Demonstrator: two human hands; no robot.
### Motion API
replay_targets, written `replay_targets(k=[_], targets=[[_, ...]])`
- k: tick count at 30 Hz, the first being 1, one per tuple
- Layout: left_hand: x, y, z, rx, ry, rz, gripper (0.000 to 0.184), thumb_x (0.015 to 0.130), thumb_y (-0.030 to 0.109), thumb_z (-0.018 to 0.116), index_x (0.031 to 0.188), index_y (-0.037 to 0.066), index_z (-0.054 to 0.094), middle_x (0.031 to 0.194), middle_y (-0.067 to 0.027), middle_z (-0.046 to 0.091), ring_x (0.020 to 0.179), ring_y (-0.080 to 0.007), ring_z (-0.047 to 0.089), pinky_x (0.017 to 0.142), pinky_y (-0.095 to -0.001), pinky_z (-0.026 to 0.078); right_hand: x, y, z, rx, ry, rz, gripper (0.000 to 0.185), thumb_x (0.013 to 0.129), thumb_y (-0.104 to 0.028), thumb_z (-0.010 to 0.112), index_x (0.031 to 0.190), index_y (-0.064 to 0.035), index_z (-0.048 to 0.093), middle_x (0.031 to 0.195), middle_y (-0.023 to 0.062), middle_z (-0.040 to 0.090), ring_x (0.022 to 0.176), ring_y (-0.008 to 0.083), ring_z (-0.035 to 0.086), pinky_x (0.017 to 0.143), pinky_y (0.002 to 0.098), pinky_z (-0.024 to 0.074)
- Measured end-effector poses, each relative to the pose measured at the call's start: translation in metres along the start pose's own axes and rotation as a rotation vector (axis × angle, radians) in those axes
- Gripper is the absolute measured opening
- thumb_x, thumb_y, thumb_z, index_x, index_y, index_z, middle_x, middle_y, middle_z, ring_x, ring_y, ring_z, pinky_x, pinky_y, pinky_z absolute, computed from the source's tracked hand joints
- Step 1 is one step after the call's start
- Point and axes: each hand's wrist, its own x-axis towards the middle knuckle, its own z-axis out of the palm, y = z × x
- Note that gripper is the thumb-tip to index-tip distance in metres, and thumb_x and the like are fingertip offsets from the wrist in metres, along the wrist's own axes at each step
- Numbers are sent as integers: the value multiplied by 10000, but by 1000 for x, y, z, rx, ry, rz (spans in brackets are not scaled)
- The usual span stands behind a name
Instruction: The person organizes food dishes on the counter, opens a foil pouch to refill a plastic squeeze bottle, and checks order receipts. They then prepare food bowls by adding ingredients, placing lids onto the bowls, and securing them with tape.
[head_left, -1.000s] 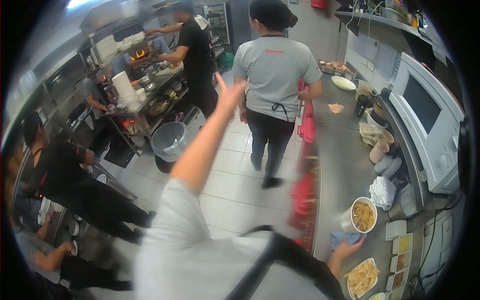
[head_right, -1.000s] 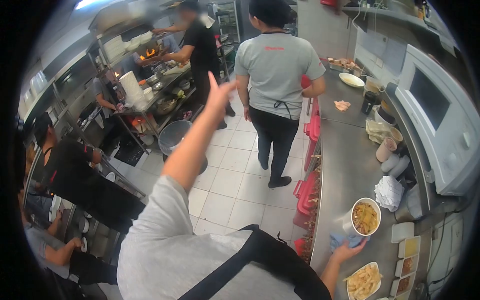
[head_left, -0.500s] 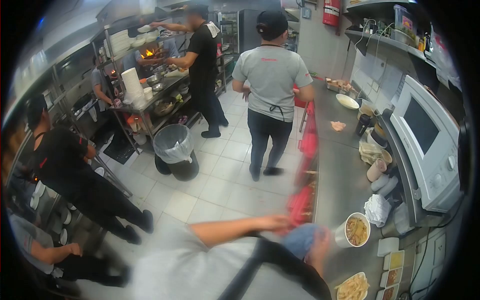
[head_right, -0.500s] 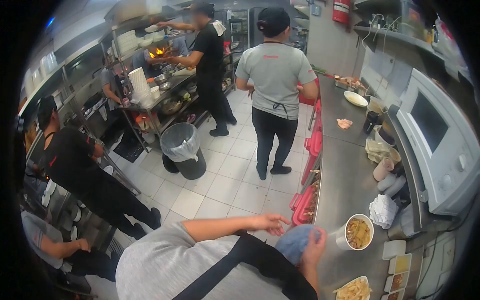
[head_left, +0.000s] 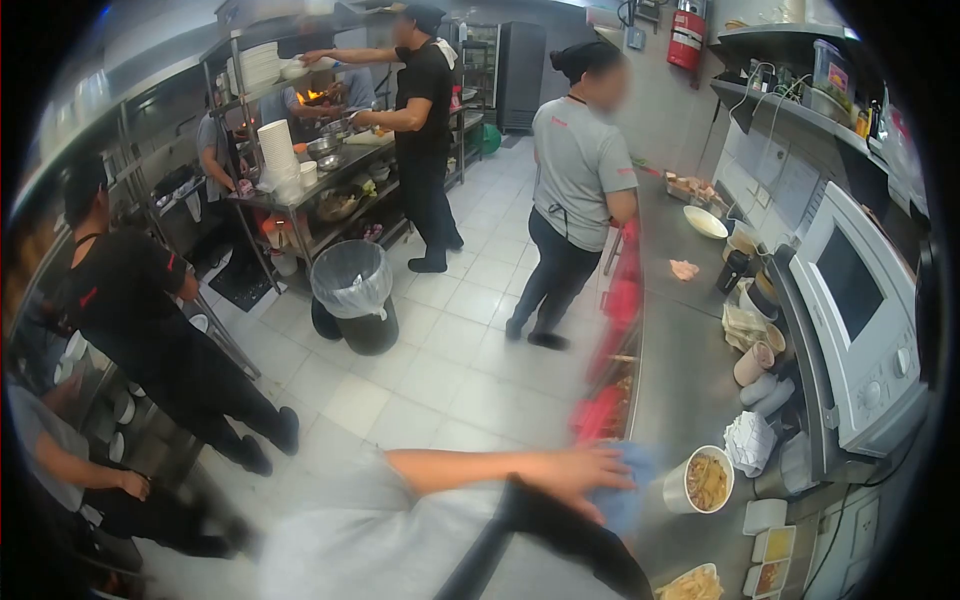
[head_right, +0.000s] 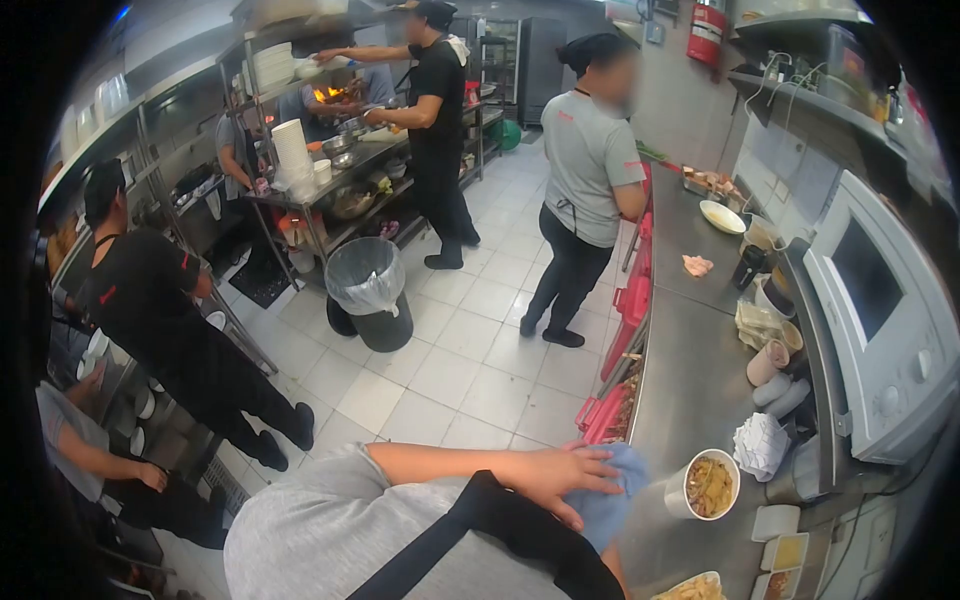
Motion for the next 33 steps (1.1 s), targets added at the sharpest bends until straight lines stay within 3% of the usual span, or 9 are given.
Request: replay_targets(k=[1, 7, 10, 11, 14, 20, 26, 30, 33], targets=[[-2, 1, -3, -108, -3, -41, 597, 824, 407, 630, 1313, 103, 472, 1350, -158, 430, 1307, -329, 318, 1067, -453, 238, -3, 3, -1, -21, 10, -12, 493, 939, -476, 387, 1249, -101, 466, 1159, 71, 527, 961, 169, 518, 815, 330, 425], [-38, -48, 11, -372, 52, -255, 560, 866, 333, 605, 1351, 116, 429, 1332, -143, 467, 1278, -299, 391, 1049, -434, 302, -20, -8, -20, -150, 239, -255, 463, 937, -455, 397, 1220, -99, 484, 1138, 68, 539, 989, 170, 520, 844, 329, 422], [-39, -71, 22, -603, 59, -448, 569, 888, 279, 585, 1391, 129, 366, 1320, -127, 487, 1249, -269, 440, 1027, -415, 346, -32, -25, -42, -179, 416, -417, 448, 936, -444, 401, 1206, -98, 493, 1128, 67, 545, 1003, 171, 521, 858, 329, 420], [-33, -85, 31, -634, 27, -475, 652, 886, 275, 592, 1433, 128, 269, 1335, -138, 474, 1245, -266, 447, 1021, -409, 358, -35, -31, -50, -182, 472, -461, 443, 936, -441, 403, 1201, -98, 496, 1124, 67, 547, 1007, 171, 521, 863, 328, 420], [6, -104, 48, -793, -40, -439, 820, 823, 300, 674, 1455, 118, 184, 1350, -181, 444, 1256, -291, 430, 1025, -427, 351, -44, -50, -73, -185, 614, -586, 428, 935, -430, 408, 1187, -97, 506, 1114, 65, 552, 1021, 172, 522, 877, 328, 418], [126, -152, 139, -651, -155, -211, 1206, 605, 251, 847, 1461, 82, 15, 1445, -227, 273, 1328, -319, 312, 1076, -391, 297, -33, -89, -114, -88, 729, -702, 400, 934, -409, 417, 1158, -96, 524, 1093, 62, 564, 1049, 173, 524, 906, 327, 414], [184, -131, 163, -741, -68, 86, 1361, 458, 213, 898, 1450, 35, -17, 1473, -208, 219, 1367, -288, 236, 1116, -374, 214, 18, -130, -129, -98, 559, -612, 435, 940, -398, 409, 1201, -65, 511, 1147, 69, 559, 1063, 188, 537, 908, 332, 434], [179, -112, 154, -1051, 3, 17, 1394, 419, 223, 912, 1448, 48, -12, 1436, -152, 292, 1345, -242, 274, 1113, -353, 220, 30, -87, -93, 51, 562, -704, 436, 942, -382, 411, 1202, -44, 503, 1143, 76, 559, 1030, 194, 553, 877, 336, 459], [163, -123, 153, -982, -23, 36, 1318, 403, 194, 919, 1430, 48, 105, 1390, -117, 362, 1306, -225, 336, 1102, -345, 247, 28, -75, -94, 21, 556, -684, 419, 940, -369, 419, 1182, -38, 510, 1115, 78, 567, 1003, 193, 562, 856, 336, 472]])
